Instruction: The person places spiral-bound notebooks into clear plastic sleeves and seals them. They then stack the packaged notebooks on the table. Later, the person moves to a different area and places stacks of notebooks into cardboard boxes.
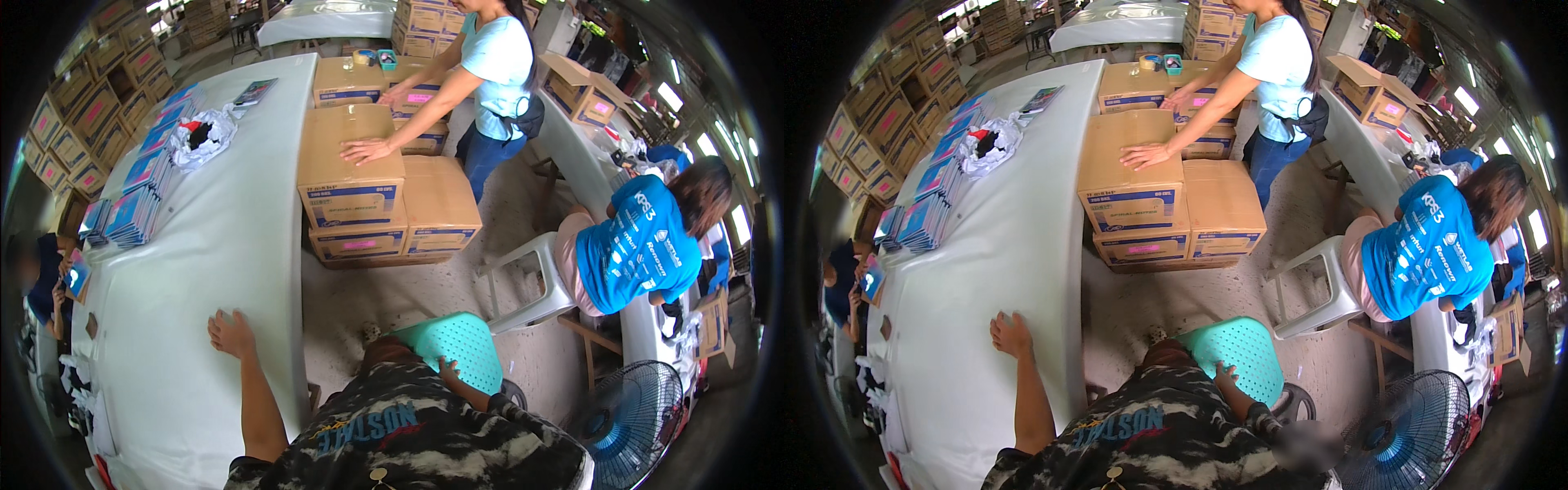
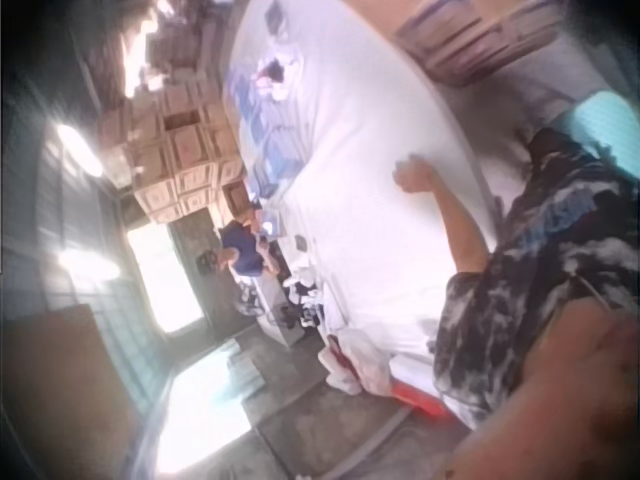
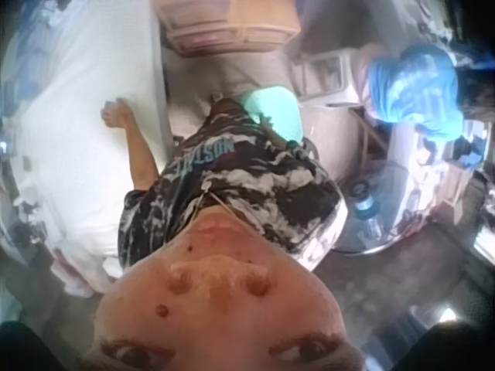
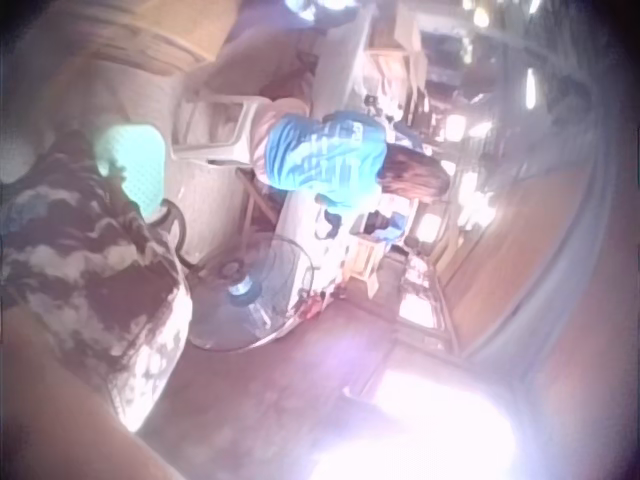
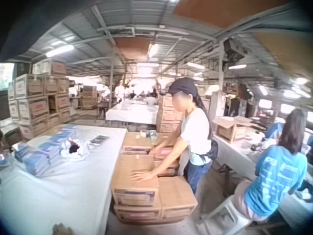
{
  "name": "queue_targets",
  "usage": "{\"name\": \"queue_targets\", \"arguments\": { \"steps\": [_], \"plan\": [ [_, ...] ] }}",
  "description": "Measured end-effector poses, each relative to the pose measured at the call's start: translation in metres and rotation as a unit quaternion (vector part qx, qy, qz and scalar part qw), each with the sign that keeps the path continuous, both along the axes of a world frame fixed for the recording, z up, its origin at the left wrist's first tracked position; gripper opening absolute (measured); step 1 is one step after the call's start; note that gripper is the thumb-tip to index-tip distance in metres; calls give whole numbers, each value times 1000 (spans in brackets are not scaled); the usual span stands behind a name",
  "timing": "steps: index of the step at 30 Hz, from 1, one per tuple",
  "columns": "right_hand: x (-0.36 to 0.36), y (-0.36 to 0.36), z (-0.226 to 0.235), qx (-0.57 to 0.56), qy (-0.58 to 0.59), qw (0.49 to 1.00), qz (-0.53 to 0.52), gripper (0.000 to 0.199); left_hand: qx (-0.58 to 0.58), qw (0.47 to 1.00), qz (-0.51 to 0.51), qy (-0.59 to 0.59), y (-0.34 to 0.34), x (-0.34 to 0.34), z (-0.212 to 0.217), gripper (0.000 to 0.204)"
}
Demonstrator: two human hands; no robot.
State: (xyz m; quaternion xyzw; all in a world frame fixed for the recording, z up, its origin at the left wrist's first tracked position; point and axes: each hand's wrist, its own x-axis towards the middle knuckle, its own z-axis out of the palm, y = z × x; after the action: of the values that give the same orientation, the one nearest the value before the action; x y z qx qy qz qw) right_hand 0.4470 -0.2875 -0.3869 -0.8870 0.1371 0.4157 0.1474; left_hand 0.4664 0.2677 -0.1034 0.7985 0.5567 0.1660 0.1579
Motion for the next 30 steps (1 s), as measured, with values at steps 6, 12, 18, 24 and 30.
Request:
{"name": "queue_targets", "arguments": {
  "steps": [6, 12, 18, 24, 30],
  "plan": [
    [-4, -5, 3, -2, -10, 1000, -6, 90, 0, 1000, -7, -15, -2, 0, -3, 48],
    [8, 2, 29, 9, 52, 997, 50, 95, 7, 1000, 5, -6, 2, -6, 0, 48],
    [6, -5, 12, 29, 56, 996, 64, 90, 30, 999, 3, -24, 6, -4, -8, 47],
    [14, 6, 77, 51, 53, 997, 11, 90, 28, 999, -5, -15, 3, -1, -16, 46],
    [13, 3, 68, 55, 45, 997, -22, 95, 40, 999, -2, -18, 2, 1, -12, 46]
  ]
}}
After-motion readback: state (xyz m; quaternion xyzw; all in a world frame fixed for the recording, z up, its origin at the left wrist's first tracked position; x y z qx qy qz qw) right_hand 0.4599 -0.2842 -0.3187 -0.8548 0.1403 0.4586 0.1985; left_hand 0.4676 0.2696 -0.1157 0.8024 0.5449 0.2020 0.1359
